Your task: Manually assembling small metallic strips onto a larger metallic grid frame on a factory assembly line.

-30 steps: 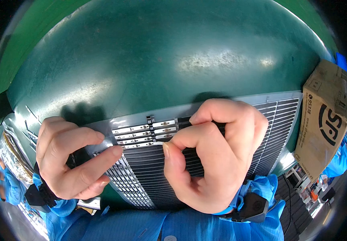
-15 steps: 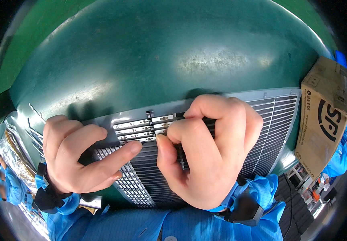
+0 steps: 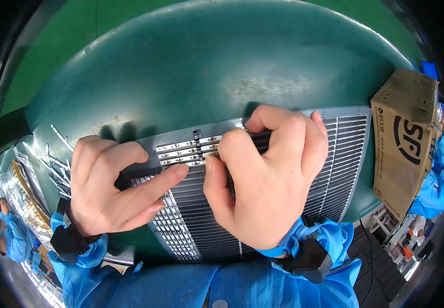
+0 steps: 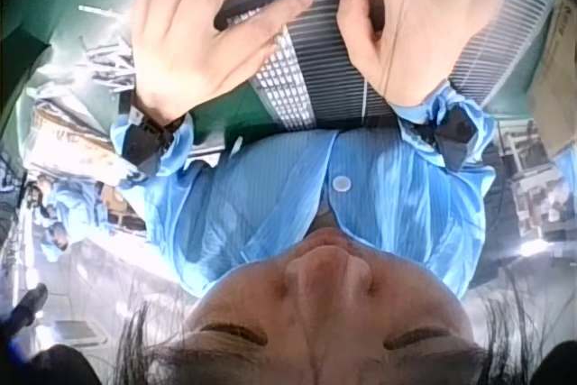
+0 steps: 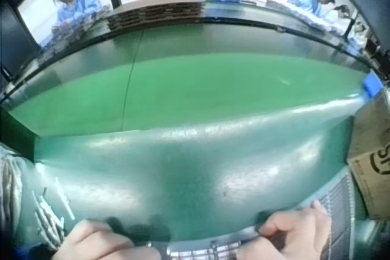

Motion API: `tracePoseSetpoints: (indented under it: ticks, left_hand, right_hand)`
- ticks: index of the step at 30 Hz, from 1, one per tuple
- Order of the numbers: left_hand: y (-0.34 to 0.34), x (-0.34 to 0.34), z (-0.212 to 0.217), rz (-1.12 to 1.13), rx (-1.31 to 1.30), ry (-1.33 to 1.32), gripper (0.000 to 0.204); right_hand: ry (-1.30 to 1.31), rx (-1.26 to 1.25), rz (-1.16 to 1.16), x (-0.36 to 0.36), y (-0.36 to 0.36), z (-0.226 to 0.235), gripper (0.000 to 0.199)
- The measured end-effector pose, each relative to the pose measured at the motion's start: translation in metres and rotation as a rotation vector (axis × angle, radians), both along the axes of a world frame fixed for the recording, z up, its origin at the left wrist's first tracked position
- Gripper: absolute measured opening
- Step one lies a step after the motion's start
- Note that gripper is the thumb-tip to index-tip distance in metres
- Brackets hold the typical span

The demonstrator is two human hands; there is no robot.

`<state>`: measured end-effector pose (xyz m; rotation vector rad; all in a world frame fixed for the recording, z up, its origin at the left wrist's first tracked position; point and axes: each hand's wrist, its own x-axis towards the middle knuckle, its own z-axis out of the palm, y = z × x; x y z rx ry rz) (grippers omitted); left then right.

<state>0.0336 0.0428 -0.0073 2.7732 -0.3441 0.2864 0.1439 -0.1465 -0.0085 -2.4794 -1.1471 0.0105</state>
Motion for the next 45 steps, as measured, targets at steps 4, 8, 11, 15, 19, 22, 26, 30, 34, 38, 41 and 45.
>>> tracePoseSetpoints:
  ticks: [4, 8, 11, 15, 19, 22, 26, 30, 34, 38, 41, 45]
  left_hand:
    - [0.001, -0.001, 0.000, -0.010, -0.022, 0.013, 0.042]
    - [0.001, -0.001, 0.001, -0.027, 0.005, 0.033, 0.043]
    - [-0.001, 0.000, 0.005, -0.023, 0.013, 0.062, 0.046]
    - [-0.009, -0.007, 0.024, 0.035, 0.017, 0.151, 0.054]
    - [-0.005, -0.013, 0.032, 0.068, -0.057, 0.164, 0.051]
    - [0.021, -0.032, 0.059, 0.262, -0.082, 0.028, 0.045]
    - [0.058, -0.056, 0.075, 0.546, -0.056, -0.023, 0.017]
    - [0.065, -0.055, 0.061, 0.507, -0.040, 0.164, 0.014]
    - [0.036, -0.030, 0.049, 0.585, -0.118, 0.237, 0.017]
    - [0.025, -0.015, 0.042, 0.705, -0.011, 0.266, 0.021]
    - [0.016, -0.006, 0.030, 0.750, -0.032, 0.340, 0.011]
    - [0.010, -0.011, 0.027, 0.754, -0.038, 0.349, 0.004]
  right_hand:
    - [-0.029, -0.007, -0.015, 0.003, -0.004, 0.001, 0.019]
    - [0.002, 0.014, -0.029, 0.004, -0.004, -0.001, 0.018]
    - [0.087, 0.124, -0.048, 0.007, -0.010, -0.006, 0.025]
    - [0.027, 0.162, -0.064, 0.001, -0.004, -0.008, 0.038]
    - [0.027, 0.160, -0.068, 0.003, -0.007, -0.015, 0.039]
    - [0.023, 0.198, -0.051, 0.003, -0.009, -0.009, 0.035]
    - [0.013, 0.307, -0.055, 0.002, -0.010, -0.013, 0.032]
    - [0.001, 0.370, -0.052, 0.003, -0.009, -0.017, 0.031]
    - [-0.024, 0.386, -0.058, 0.006, -0.008, -0.013, 0.031]
    - [-0.045, 0.401, -0.052, 0.006, -0.008, -0.009, 0.032]
    - [-0.017, 0.405, -0.063, 0.006, -0.011, -0.014, 0.033]
    - [0.041, 0.410, -0.064, -0.001, -0.013, -0.013, 0.033]
